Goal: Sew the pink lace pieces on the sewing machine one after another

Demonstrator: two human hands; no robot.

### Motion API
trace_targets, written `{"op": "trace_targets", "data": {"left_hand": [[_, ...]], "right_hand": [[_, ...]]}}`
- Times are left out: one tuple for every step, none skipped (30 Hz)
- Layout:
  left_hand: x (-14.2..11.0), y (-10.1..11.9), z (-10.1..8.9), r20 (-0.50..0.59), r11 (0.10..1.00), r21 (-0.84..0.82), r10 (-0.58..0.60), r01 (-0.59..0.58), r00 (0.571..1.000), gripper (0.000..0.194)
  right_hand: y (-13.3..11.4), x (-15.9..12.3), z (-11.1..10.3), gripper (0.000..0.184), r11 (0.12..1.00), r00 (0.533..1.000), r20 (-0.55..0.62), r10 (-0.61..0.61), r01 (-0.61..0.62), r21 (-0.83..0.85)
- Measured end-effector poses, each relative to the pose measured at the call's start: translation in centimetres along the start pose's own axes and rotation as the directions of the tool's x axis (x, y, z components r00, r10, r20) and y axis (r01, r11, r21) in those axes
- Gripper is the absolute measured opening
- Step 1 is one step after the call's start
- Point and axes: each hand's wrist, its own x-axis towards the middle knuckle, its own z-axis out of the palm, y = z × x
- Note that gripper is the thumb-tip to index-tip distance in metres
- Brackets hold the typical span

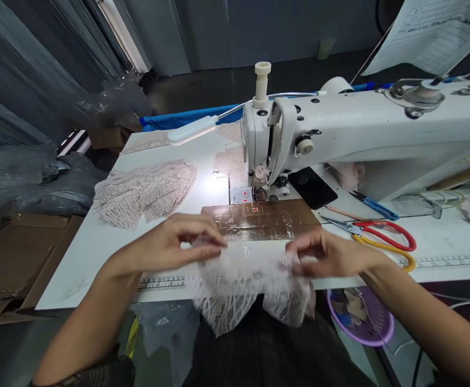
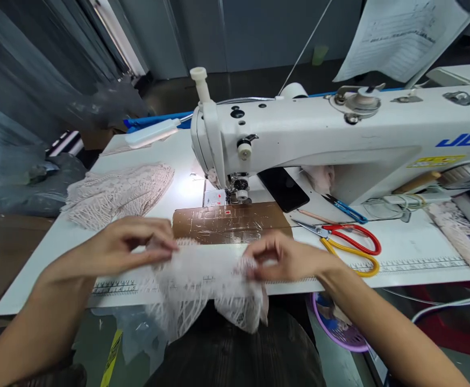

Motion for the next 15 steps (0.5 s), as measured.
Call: {"op": "trace_targets", "data": {"left_hand": [[0.8, -1.1, -0.4, -0.017, 0.997, 0.039, -0.059, 0.059, 0.998, 0.012], [1.7, -2.2, -0.5, -0.065, 0.99, 0.076, -0.114, 0.119, 0.991, 0.018], [2.4, -3.3, -0.6, -0.103, 0.976, 0.118, -0.171, 0.183, 0.98, 0.024], [3.0, -4.4, -0.4, -0.166, 0.966, 0.162, -0.176, 0.203, 0.97, 0.028], [3.5, -5.4, -0.2, -0.237, 0.951, 0.226, -0.158, 0.212, 0.959, 0.03], [3.8, -6.2, 0.1, -0.296, 0.93, 0.3, -0.122, 0.213, 0.947, 0.03], [4.0, -7.0, 0.4, -0.348, 0.9, 0.38, -0.072, 0.211, 0.935, 0.03], [4.1, -7.5, 0.7, -0.39, 0.86, 0.463, -0.02, 0.215, 0.92, 0.029], [4.1, -8.0, 0.9, -0.422, 0.815, 0.536, 0.034, 0.219, 0.906, 0.028], [4.0, -8.3, 1.2, -0.439, 0.775, 0.593, 0.083, 0.219, 0.895, 0.027], [4.0, -8.5, 1.4, -0.438, 0.746, 0.634, 0.127, 0.205, 0.89, 0.027], [3.9, -8.5, 1.6, -0.413, 0.733, 0.658, 0.161, 0.172, 0.896, 0.028], [3.9, -8.5, 1.9, -0.364, 0.737, 0.666, 0.184, 0.116, 0.913, 0.028], [4.0, -8.4, 2.1, -0.292, 0.751, 0.659, 0.201, 0.044, 0.935, 0.029], [4.0, -8.3, 2.4, -0.206, 0.767, 0.641, 0.213, -0.033, 0.955, 0.03]], "right_hand": [[-0.2, 0.8, -1.2, 0.032, 1.0, 0.995, -0.095, 0.017, -0.018, -0.018], [-0.3, 1.8, -2.2, 0.036, 0.995, 0.973, -0.226, 0.042, -0.061, -0.077], [-0.4, 2.7, -3.1, 0.035, 0.976, 0.921, -0.385, 0.06, -0.135, -0.171], [-0.4, 3.6, -3.8, 0.031, 0.937, 0.844, -0.536, 0.031, -0.211, -0.278], [-0.3, 4.3, -4.3, 0.028, 0.894, 0.774, -0.633, -0.003, -0.282, -0.349], [-0.2, 5.0, -4.6, 0.026, 0.853, 0.718, -0.696, -0.034, -0.341, -0.394], [0.0, 5.5, -4.7, 0.024, 0.823, 0.681, -0.73, -0.058, -0.381, -0.421], [0.2, 5.8, -4.8, 0.024, 0.805, 0.662, -0.746, -0.071, -0.404, -0.435], [0.4, 5.9, -4.7, 0.025, 0.796, 0.657, -0.75, -0.077, -0.413, -0.443], [0.5, 5.9, -4.7, 0.027, 0.791, 0.656, -0.75, -0.08, -0.416, -0.448], [0.7, 5.8, -4.6, 0.029, 0.788, 0.659, -0.748, -0.082, -0.416, -0.453], [0.8, 5.5, -4.6, 0.031, 0.783, 0.663, -0.744, -0.083, -0.418, -0.46], [0.8, 5.2, -4.7, 0.033, 0.776, 0.672, -0.736, -0.083, -0.42, -0.471], [0.9, 4.8, -4.7, 0.035, 0.768, 0.685, -0.724, -0.081, -0.42, -0.483], [0.9, 4.4, -4.9, 0.036, 0.763, 0.702, -0.708, -0.08, -0.414, -0.496]]}}
